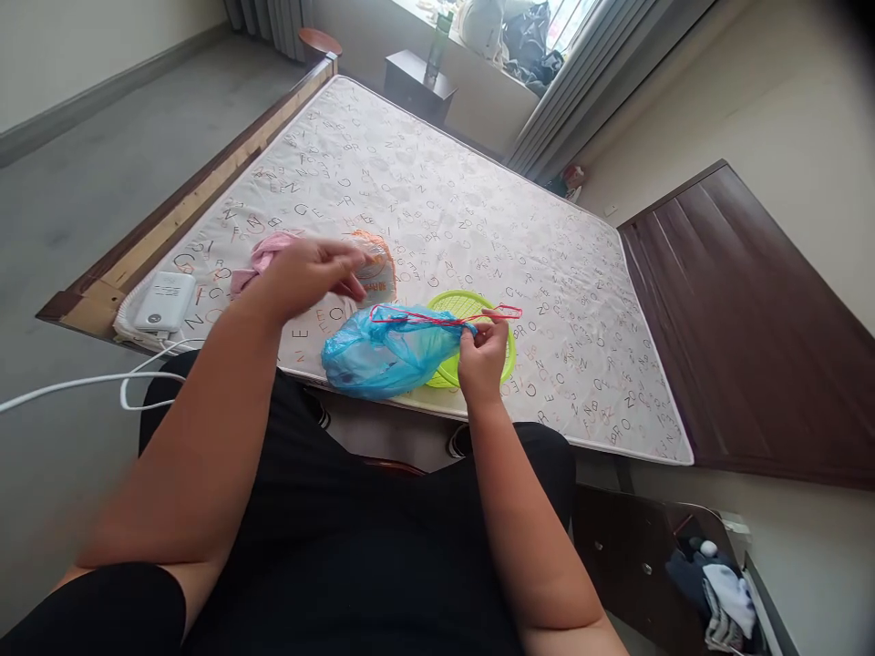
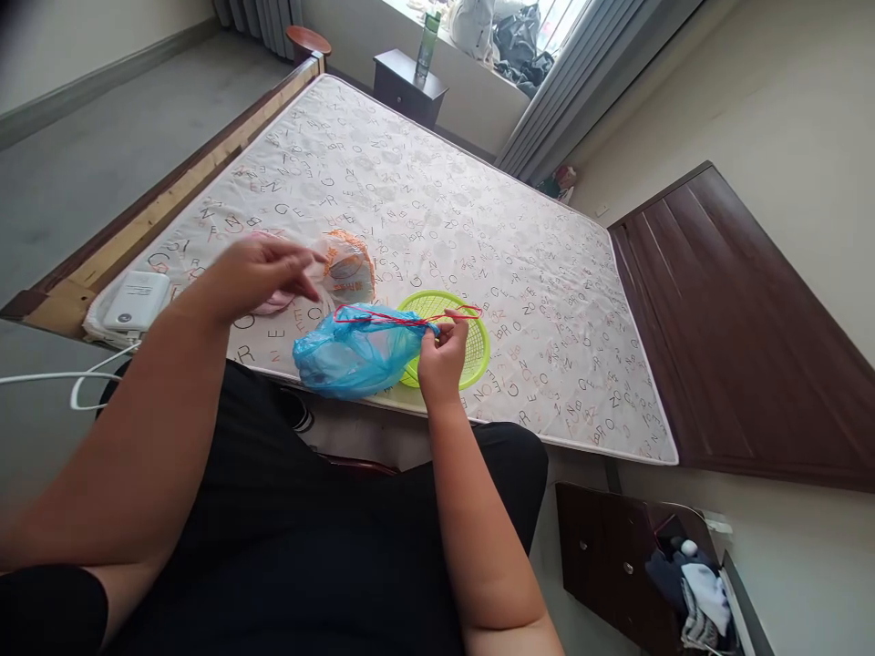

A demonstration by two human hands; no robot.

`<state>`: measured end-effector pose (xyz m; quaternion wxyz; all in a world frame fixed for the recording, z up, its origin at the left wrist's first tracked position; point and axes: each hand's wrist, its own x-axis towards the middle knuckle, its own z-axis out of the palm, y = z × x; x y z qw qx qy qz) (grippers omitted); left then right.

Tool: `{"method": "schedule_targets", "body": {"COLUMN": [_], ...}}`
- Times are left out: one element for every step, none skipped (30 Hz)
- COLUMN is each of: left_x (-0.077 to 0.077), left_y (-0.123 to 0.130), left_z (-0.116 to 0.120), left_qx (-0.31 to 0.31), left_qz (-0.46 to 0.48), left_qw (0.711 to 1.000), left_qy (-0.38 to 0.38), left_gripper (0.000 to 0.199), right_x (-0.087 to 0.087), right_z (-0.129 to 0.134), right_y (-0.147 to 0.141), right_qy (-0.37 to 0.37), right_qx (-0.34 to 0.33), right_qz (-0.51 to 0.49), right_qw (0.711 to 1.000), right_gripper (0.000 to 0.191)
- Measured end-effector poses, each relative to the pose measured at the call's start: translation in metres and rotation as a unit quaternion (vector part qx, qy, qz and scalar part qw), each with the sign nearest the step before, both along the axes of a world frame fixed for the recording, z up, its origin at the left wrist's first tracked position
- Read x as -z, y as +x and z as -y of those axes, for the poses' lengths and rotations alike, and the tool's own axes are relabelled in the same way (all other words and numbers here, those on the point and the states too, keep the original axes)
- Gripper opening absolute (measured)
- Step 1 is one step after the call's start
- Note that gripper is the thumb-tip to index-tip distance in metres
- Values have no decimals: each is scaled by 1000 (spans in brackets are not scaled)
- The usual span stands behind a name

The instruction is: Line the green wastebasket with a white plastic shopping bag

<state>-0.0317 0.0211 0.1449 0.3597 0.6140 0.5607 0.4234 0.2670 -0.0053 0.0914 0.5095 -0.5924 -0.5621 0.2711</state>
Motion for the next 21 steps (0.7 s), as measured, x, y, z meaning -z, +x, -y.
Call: {"method": "schedule_targets", "body": {"left_x": [-2,-1,3,9,17,26,36,45,53,59,63,65,66,65,64,62,61,60,59,59,60], "left_y": [2,6,12,20,28,37,44,50,54,56,56,55,53,50,48,46,45,45,45,47,49], "left_z": [-1,-1,-1,0,0,1,2,3,4,5,6,7,7,7,7,6,5,4,3,3,2], "left_qx": [-55,-85,-82,-50,2,59,109,144,163,168,166,163,159,154,149,143,138,138,147,164,183], "left_qz": [20,29,24,9,-11,-27,-36,-40,-41,-42,-45,-50,-55,-54,-49,-38,-24,-10,1,8,11], "left_qw": [998,994,993,994,994,991,987,985,984,984,985,985,985,986,987,989,990,990,989,986,983], "left_qy": [29,56,80,99,111,116,108,88,60,30,4,-14,-23,-25,-21,-11,2,14,20,15,4], "left_gripper": [35,35,34,33,35,40,44,45,41,35,29,26,25,25,25,25,29,36,43,47,45], "right_x": [0,0,-1,-4,-7,-10,-13,-16,-18,-20,-20,-20,-20,-19,-18,-18,-17,-18,-18,-19,-20], "right_z": [0,0,0,0,0,0,-1,-2,-4,-6,-8,-10,-11,-13,-13,-14,-13,-13,-12,-11,-10], "right_y": [0,-1,-3,-5,-7,-10,-12,-14,-16,-18,-19,-20,-21,-22,-23,-24,-26,-28,-30,-33,-35], "right_qy": [4,7,10,10,8,3,-4,-9,-12,-11,-8,-5,-3,-3,-6,-9,-11,-9,-6,-2,3], "right_qx": [-11,-30,-59,-95,-133,-169,-202,-226,-238,-237,-223,-201,-175,-152,-139,-138,-148,-165,-184,-202,-216], "right_qz": [-17,-31,-42,-46,-44,-38,-28,-19,-9,0,9,21,33,43,48,47,40,29,18,10,6], "right_qw": [1000,999,997,994,990,985,979,974,971,972,975,979,984,987,989,989,988,986,983,979,976], "right_gripper": [35,38,39,40,41,42,42,44,45,47,48,49,49,49,47,45,43,41,39,38,38]}}
